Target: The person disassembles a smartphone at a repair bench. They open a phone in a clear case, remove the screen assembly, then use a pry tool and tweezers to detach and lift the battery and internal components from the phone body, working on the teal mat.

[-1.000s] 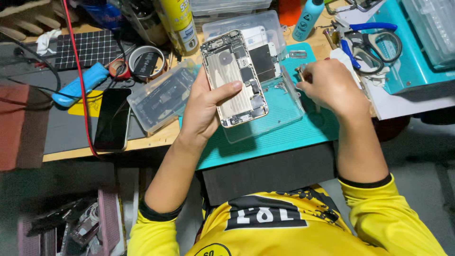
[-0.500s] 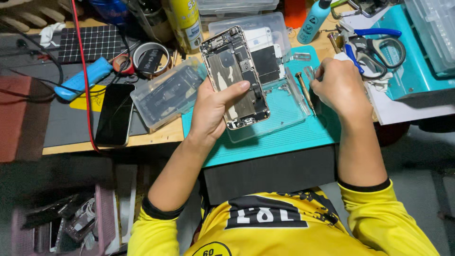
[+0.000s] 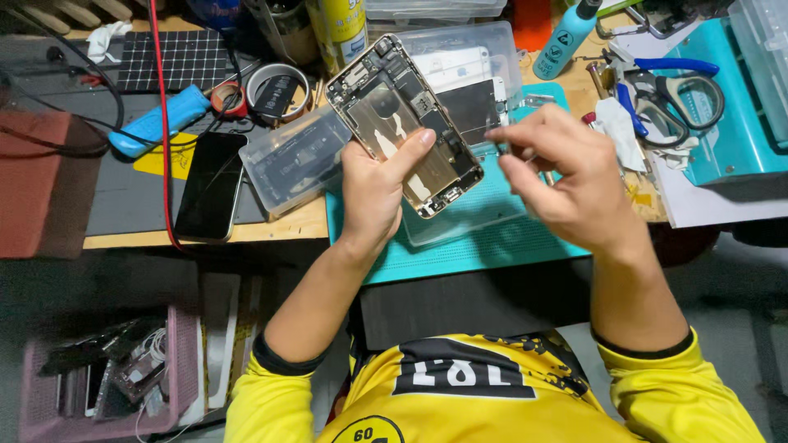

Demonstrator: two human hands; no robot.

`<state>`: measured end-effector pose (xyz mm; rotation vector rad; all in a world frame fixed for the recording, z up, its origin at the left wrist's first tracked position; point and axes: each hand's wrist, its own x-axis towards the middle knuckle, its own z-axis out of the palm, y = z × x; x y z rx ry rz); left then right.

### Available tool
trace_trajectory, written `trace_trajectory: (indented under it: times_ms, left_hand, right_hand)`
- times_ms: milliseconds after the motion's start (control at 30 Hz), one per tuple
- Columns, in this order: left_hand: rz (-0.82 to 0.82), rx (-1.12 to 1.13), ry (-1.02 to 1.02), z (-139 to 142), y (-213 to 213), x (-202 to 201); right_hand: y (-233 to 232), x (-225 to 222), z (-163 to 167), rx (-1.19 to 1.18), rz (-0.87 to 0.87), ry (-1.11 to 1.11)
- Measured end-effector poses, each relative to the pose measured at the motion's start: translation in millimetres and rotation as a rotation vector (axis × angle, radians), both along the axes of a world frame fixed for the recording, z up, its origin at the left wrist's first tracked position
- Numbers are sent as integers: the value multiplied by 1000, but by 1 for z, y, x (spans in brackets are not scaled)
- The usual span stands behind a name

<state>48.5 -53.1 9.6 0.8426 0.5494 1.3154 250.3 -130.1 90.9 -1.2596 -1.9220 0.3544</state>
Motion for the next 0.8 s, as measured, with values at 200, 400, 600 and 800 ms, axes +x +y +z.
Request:
trace_trajectory:
  times_ms: [200, 400, 600, 800]
  left_hand:
    - [135, 61, -62, -5, -7, 8]
    - [200, 114, 97, -6, -14, 8]
    - [262, 163, 211, -7, -16, 9]
    - [263, 152, 232, -7, -17, 8]
  right_hand:
    - [4, -39, -8, 39, -54, 88]
    - [12, -44, -13, 20, -72, 121]
    - [12, -43, -15, -5, -60, 150]
    - [11, -43, -14, -16, -57, 143]
